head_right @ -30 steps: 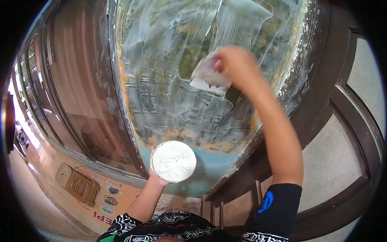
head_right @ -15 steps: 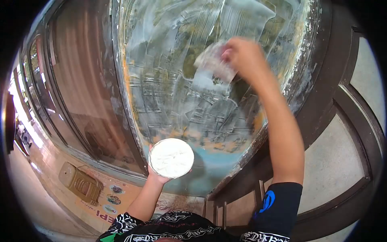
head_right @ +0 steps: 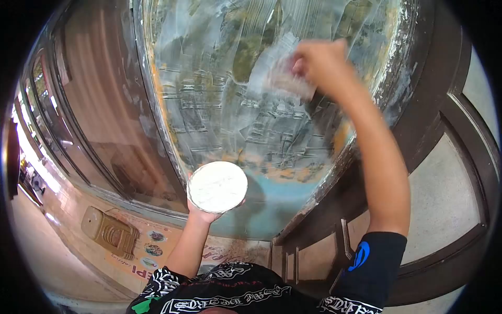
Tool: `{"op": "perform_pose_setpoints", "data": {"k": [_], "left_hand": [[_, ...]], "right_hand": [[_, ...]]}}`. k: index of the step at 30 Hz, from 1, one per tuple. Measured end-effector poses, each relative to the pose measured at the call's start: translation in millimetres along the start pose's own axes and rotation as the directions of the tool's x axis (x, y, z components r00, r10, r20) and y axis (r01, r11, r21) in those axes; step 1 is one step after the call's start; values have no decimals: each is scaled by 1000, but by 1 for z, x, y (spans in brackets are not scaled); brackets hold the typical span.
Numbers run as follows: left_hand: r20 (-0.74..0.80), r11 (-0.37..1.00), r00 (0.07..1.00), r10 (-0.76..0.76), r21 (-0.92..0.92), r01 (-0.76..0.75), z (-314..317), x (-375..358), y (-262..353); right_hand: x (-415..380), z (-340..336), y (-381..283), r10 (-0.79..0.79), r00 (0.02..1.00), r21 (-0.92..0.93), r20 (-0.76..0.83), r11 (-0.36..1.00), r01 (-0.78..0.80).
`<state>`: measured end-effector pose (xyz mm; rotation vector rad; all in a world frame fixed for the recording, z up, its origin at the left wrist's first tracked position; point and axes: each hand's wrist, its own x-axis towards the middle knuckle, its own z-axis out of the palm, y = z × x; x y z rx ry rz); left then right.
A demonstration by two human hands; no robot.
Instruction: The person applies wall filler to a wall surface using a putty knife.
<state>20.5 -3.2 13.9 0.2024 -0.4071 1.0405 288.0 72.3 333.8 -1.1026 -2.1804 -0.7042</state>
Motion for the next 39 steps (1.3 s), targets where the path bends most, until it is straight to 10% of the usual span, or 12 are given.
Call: {"op": "perform_pose_setpoints", "data": {"k": [5, 9, 12, 14, 17, 19, 23, 26, 30, 33, 35, 39], "left_hand": [[-125, 998, 992, 27, 56, -20, 2, 1, 1], [-181, 992, 983, 34, 129, -10, 4, 0, -2], [-216, 995, 975, 49, 98, -28, 0, 0, -4], [-259, 990, 963, 77, 130, -44, 2, -1, -3], [-168, 990, 984, 62, 134, -40, -2, -10, -1], [-158, 974, 981, 109, 214, -74, -2, -12, 1], [-268, 963, 945, 187, 240, -123, -9, -11, 4], [-269, 982, 951, 151, 155, -112, -5, -12, 3], [-306, 972, 932, 193, 191, -139, -13, -13, 10], [-274, 971, 939, 208, 176, -164, -13, -15, 11], [-260, 950, 938, 228, 272, -155, -5, -16, 7], [-329, 981, 929, 168, 150, -124, -10, -12, 4]], "right_hand": [[10, -48, 32, 242, 954, 373, -177, 913, -163], [-21, 18, -30, -72, 992, 107, 103, 992, 60], [-7, 35, -25, -25, 985, -44, 173, 998, 33], [16, 10, 6, -70, 968, -100, -240, 994, 47], [39, -51, 36, 182, 914, 231, -364, 968, -100], [30, -52, 14, 211, 940, 391, -269, 915, -94], [-8, 23, -42, -218, 976, 111, -19, 969, 219], [3, 45, -32, -207, 972, -105, 110, 970, 219], [49, -49, 27, 13, 927, -30, -374, 999, -26], [46, -88, 43, 197, 886, 180, -420, 975, -132], [25, -71, 15, 193, 958, 444, -213, 892, -82], [-28, 42, -49, -177, 976, 108, 125, 980, 164]]}}
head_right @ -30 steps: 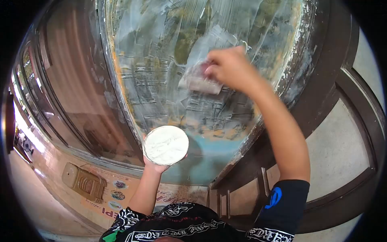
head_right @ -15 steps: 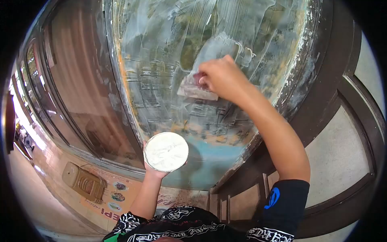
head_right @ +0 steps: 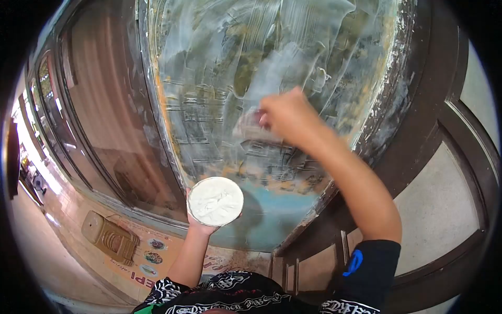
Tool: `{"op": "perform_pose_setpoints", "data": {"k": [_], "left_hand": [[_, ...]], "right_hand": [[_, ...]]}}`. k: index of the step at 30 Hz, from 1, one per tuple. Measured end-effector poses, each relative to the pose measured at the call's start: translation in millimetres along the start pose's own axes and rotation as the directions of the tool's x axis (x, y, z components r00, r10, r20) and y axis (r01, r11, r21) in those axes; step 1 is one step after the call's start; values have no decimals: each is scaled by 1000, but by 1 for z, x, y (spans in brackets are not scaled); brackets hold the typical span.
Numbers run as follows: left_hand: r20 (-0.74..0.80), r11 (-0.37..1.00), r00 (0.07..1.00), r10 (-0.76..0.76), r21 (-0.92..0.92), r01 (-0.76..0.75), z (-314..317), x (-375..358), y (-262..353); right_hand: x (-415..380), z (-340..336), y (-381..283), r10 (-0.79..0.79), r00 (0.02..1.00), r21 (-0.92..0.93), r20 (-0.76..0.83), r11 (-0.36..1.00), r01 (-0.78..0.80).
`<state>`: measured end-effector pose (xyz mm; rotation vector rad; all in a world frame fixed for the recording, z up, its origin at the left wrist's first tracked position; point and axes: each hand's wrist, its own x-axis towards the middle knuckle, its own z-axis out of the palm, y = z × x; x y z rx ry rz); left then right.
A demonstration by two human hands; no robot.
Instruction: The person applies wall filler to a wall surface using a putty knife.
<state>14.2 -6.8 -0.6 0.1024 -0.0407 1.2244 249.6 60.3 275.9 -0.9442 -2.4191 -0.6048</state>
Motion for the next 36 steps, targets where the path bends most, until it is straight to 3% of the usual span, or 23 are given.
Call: {"op": "perform_pose_setpoints", "data": {"k": [3, 4, 7, 9, 10, 12, 14, 15, 18, 19, 20, 21, 22, 23, 24, 25, 26, 28, 31, 32, 33, 34, 36], "left_hand": [[25, 996, 1000, 18, 84, -20, -8, 0, -4], [37, 992, 999, 33, 119, -37, -7, -2, -5], [46, 992, 998, 37, 115, -42, -1, -8, -4], [25, 991, 998, 61, 115, -64, -5, -8, 1], [26, 991, 998, 64, 112, -67, -10, -7, 6], [-25, 996, 998, 57, 64, -56, -20, -6, 11], [-42, 994, 996, 73, 88, -69, -18, -6, 8], [-46, 997, 997, 66, 49, -63, -19, -5, 7], [-20, 999, 999, 32, 13, -32, -10, -7, -1], [35, 998, 999, 12, 53, -14, -6, -8, -3], [91, 995, 996, -9, 95, 1, -3, -8, -4], [33, 993, 999, 7, 117, -11, -2, -8, -4], [32, 993, 999, 7, 118, -10, -2, -8, -3], [17, 993, 1000, 14, 116, -16, -2, -8, -3], [5, 993, 1000, 23, 115, -24, -2, -7, -1], [36, 994, 999, 32, 106, -35, -8, -6, 1], [33, 994, 999, 34, 106, -37, -8, -7, 2], [-6, 992, 998, 57, 111, -56, -7, -9, 3], [23, 993, 999, 37, 112, -39, -6, -6, 1], [35, 994, 999, 30, 101, -33, -7, -5, 0], [109, 996, 994, -19, 85, 10, -1, -7, -2], [112, 996, 993, -27, 87, 17, -2, -6, -4], [27, 996, 1000, -11, 84, 9, -5, -2, -5]], "right_hand": [[7, 24, 17, 26, 996, -115, 91, 993, -16], [16, 6, 32, 23, 998, -224, -62, 974, -36], [33, -98, 61, 315, 837, -3, -448, 935, -354], [27, -149, 95, 293, 776, 39, -559, 944, -328], [21, -159, 83, 331, 778, 38, -534, 929, -369], [14, -137, 72, 337, 858, 312, -387, 924, -222], [1, -82, 24, 237, 936, 220, -261, 959, -181], [-7, -54, 6, 184, 976, 179, -119, 971, -161], [-25, 29, -6, 94, 963, -32, 252, 996, -89], [-26, 27, 1, 96, 963, -30, 250, 995, -91], [-22, 17, 15, 236, 960, 43, 152, 969, -245], [-16, 3, 32, 377, 924, 130, 65, 915, -382], [-9, -32, 47, 155, 968, -273, -199, 940, -206], [1, -76, 59, 382, 885, 119, -265, 924, -364], [6, -107, 95, 325, 831, 118, -452, 945, -306], [5, -144, 91, 429, 733, 76, -527, 883, -462], [-3, -169, 134, 362, 760, 97, -539, 924, -371], [-7, -172, 116, 396, 758, 183, -518, 917, -354], [-16, -107, 49, 311, 913, 261, -264, 934, -242], [-23, -73, 37, 244, 957, 221, -159, 953, -206], [-29, -49, 17, 257, 962, 252, 92, 929, -272], [-40, -11, 13, 153, 986, 129, 71, 978, -161], [-48, 30, 21, 97, 975, -87, 199, 993, -81]]}}
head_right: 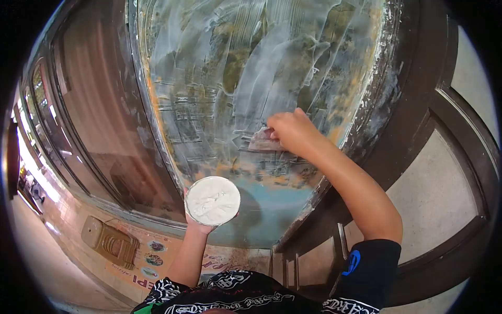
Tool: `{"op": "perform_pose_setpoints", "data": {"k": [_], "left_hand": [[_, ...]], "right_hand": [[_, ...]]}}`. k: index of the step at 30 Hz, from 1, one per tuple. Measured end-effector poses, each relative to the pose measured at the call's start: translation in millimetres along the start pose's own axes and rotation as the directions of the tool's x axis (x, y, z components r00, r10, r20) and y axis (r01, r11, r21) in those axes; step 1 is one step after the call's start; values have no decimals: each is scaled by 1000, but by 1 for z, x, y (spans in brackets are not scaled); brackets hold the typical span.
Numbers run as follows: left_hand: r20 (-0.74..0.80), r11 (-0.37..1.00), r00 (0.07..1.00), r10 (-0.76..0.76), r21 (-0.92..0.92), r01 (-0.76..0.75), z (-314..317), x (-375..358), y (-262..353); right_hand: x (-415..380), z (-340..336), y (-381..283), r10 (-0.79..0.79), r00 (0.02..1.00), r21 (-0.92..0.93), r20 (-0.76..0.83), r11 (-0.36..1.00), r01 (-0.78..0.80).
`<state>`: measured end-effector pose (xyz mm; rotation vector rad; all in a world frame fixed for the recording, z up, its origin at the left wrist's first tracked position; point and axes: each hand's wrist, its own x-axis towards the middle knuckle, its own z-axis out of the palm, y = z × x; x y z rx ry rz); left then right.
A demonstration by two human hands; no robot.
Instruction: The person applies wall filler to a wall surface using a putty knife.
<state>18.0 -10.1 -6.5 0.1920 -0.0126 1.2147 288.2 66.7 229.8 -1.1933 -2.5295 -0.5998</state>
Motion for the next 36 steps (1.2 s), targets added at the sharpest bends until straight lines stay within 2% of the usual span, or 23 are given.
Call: {"op": "perform_pose_setpoints", "data": {"k": [1, 3, 6, 9, 12, 13, 15, 16, 18, 20, 21, 22, 23, 26, 27, 29, 30, 31, 32, 33, 34, 35, 36], "left_hand": [[40, 1000, 999, -9, -11, 10, -2, 0, 0], [46, 1000, 999, -11, -2, 12, 1, -1, 1], [-12, 1000, 1000, 5, -6, -5, 4, -5, 2], [-13, 999, 1000, 20, -40, -20, -2, -8, 8], [-16, 997, 1000, 20, -68, -21, -7, -9, 10], [-47, 994, 999, 23, -102, -28, -4, -8, 10], [-65, 997, 998, 24, -77, -29, -5, -5, 7], [-83, 998, 996, 30, -51, -34, -5, -4, 6], [-23, 1000, 1000, 13, -25, -13, 1, -5, 3], [40, 1000, 999, -4, -1, 4, 6, -4, 2], [25, 1000, 1000, 0, -2, 0, 6, -5, 3], [8, 1000, 1000, 6, -3, -6, 5, -6, 3], [27, 999, 1000, 1, -34, 0, 4, -6, 5], [-15, 997, 999, 32, -63, -33, -2, -9, 12], [-26, 997, 997, 69, -41, -70, -7, -10, 15], [-21, 992, 995, 95, -76, -96, -12, -10, 21], [-20, 987, 993, 118, -105, -119, -14, -12, 21], [-29, 990, 990, 136, 47, -135, -13, -12, 21], [-35, 990, 990, 134, 45, -133, -9, -12, 21], [33, 992, 993, 113, 59, -115, -4, -12, 21], [100, 992, 991, 91, 74, -98, -1, -13, 19], [-35, 992, 992, 123, 13, -123, -15, -8, 21], [-37, 992, 992, 124, 15, -123, -15, -9, 21]], "right_hand": [[1, -10, 6, 17, 1000, -5, -22, 1000, -17], [14, -52, 39, 107, 942, -24, -317, 992, -121], [12, -151, 92, 405, 740, 264, -538, 914, -308], [-5, -183, 113, 370, 681, 178, -631, 924, -337], [-5, -137, 45, 348, 876, 475, -335, 865, -162], [-2, -95, 31, 162, 921, 303, -354, 952, -51], [-2, -31, -5, 86, 996, 278, -28, 958, -74], [1, -4, -17, 106, 990, 163, 98, 979, -121], [5, 17, -8, 23, 999, 67, 35, 997, -25], [25, -22, 12, 145, 979, 109, -142, 985, -130], [30, -70, 11, 276, 940, 19, -198, 960, -278], [34, -92, 42, 170, 878, -43, -447, 977, -211], [40, -115, 84, 383, 798, 304, -466, 916, -262], [10, -200, 112, 443, 610, 249, -657, 891, -379], [8, -197, 108, 442, 611, 248, -657, 892, -379], [-4, -186, 87, 422, 685, 384, -594, 897, -219], [-4, -162, 75, 400, 799, 423, -448, 883, -204], [-4, -134, 38, 338, 868, 367, -363, 908, -201], [-5, -91, 27, 179, 937, 249, -299, 963, -104], [-7, -58, 0, 232, 969, 197, -80, 957, -213], [-16, -18, -12, 75, 993, 78, -90, 995, -68], [-22, 25, -13, 4, 1000, 21, -29, 1000, -3], [-22, 43, -18, -64, 997, -32, 32, 997, 65]]}}
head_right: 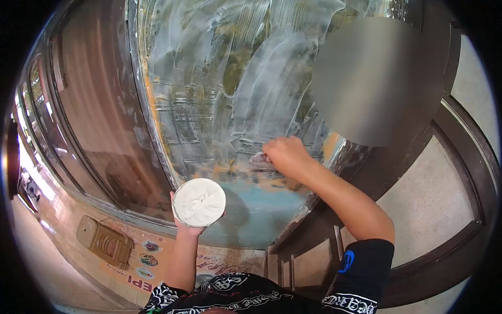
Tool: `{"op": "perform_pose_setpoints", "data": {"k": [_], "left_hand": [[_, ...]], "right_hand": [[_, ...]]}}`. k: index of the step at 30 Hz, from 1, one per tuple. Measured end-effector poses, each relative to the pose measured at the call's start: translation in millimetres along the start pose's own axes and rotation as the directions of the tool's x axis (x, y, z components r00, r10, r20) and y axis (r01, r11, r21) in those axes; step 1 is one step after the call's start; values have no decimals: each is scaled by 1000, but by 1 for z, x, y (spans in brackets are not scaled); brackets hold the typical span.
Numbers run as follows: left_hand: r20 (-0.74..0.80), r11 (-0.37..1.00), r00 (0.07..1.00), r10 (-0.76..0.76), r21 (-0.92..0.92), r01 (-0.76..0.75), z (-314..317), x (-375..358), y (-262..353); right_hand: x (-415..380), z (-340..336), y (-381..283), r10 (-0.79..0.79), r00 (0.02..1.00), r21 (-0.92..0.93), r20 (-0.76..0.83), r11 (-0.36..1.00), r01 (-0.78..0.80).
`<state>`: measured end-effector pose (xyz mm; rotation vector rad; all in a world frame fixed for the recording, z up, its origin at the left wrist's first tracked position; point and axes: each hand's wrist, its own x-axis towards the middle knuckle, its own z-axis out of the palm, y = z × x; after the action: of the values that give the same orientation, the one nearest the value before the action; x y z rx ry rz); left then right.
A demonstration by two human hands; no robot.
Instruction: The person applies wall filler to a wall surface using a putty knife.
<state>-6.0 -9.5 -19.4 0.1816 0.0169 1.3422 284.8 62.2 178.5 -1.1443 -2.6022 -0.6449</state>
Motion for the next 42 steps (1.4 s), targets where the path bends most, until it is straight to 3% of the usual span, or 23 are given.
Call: {"op": "perform_pose_setpoints", "data": {"k": [2, 3, 4, 6, 7, 8, 12, 14, 16, 18, 19, 20, 22, 24, 25, 27, 28, 30, 32, 34, 36, 38, 42], "left_hand": [[-2, 999, 1000, -8, -42, 8, 4, 1, -1], [119, 997, 991, -61, -30, 65, 12, -2, -1], [117, 998, 991, -61, -26, 65, 12, -1, 0], [88, 1000, 996, -26, 9, 25, 8, -1, 0], [84, 1000, 996, -26, 8, 26, 8, -2, 0], [96, 1000, 995, -21, 9, 21, 8, -2, 2], [132, 1000, 991, -5, 19, 2, 10, -4, 6], [79, 1000, 997, 10, 11, -11, 4, -1, 7], [23, 1000, 1000, 20, 14, -20, -1, 0, 8], [-38, 992, 999, -33, -126, 28, -1, 4, 5], [-33, 995, 999, -44, -90, 41, 4, 4, 2], [-32, 995, 998, -47, -90, 44, 5, 3, -2], [7, 992, 996, -94, -88, 94, 10, 5, -6], [31, 990, 995, -97, -102, 100, 6, 8, -6], [3, 988, 996, -93, -126, 93, 8, 8, -6], [39, 990, 995, -97, -95, 100, 20, 5, -8], [38, 990, 994, -99, -94, 102, 21, 6, -7], [43, 998, 998, -50, -34, 52, 20, 4, -5], [63, 997, 996, -58, -47, 61, 22, 2, -2], [13, 992, 999, -44, -117, 45, 18, 3, 1], [0, 997, 1000, -11, -70, 11, 14, 6, 0], [-54, 999, 998, -25, -36, 23, 15, 5, -1], [9, 999, 1000, -28, -19, 28, 11, 6, -1]], "right_hand": [[3, -3, 14, 55, 998, -19, -4, 998, -55], [8, -14, 23, 109, 994, -42, -4, 993, -109], [11, -38, 43, 183, 978, -30, -103, 982, -187], [17, -102, 80, 371, 819, 33, -438, 917, -398], [15, -139, 97, 479, 768, 260, -426, 878, -403], [8, -166, 114, 442, 704, 167, -556, 889, -426], [-18, -224, 109, 515, 524, 101, -679, 772, -628], [-22, -195, 72, 442, 649, 299, -619, 897, -326], [-22, -143, 36, 466, 845, 413, -263, 846, -338], [-27, -49, 15, 196, 974, 158, -110, 971, -177], [-32, -15, 1, 194, 980, 130, 54, 971, -199], [-38, 23, 4, 69, 991, 76, 110, 994, -78], [-40, 36, 10, 12, 999, -42, -33, 999, -13], [-21, -6, 36, 193, 978, -64, -80, 978, -198], [-15, -42, 54, 213, 962, 58, -173, 977, -206], [-13, -105, 90, 318, 807, 43, -497, 938, -343], [-16, -147, 90, 484, 684, 289, -546, 875, -389], [-30, -197, 92, 554, 554, 309, -622, 823, -476], [-39, -198, 86, 558, 611, 265, -561, 821, -506], [-33, -153, 42, 512, 750, 368, -418, 851, -375], [-34, -63, 23, 246, 944, 193, -219, 960, -205], [-46, 26, 11, 95, 995, 34, 35, 995, -96], [-28, 28, 21, 133, 985, -44, -108, 989, -139]]}}
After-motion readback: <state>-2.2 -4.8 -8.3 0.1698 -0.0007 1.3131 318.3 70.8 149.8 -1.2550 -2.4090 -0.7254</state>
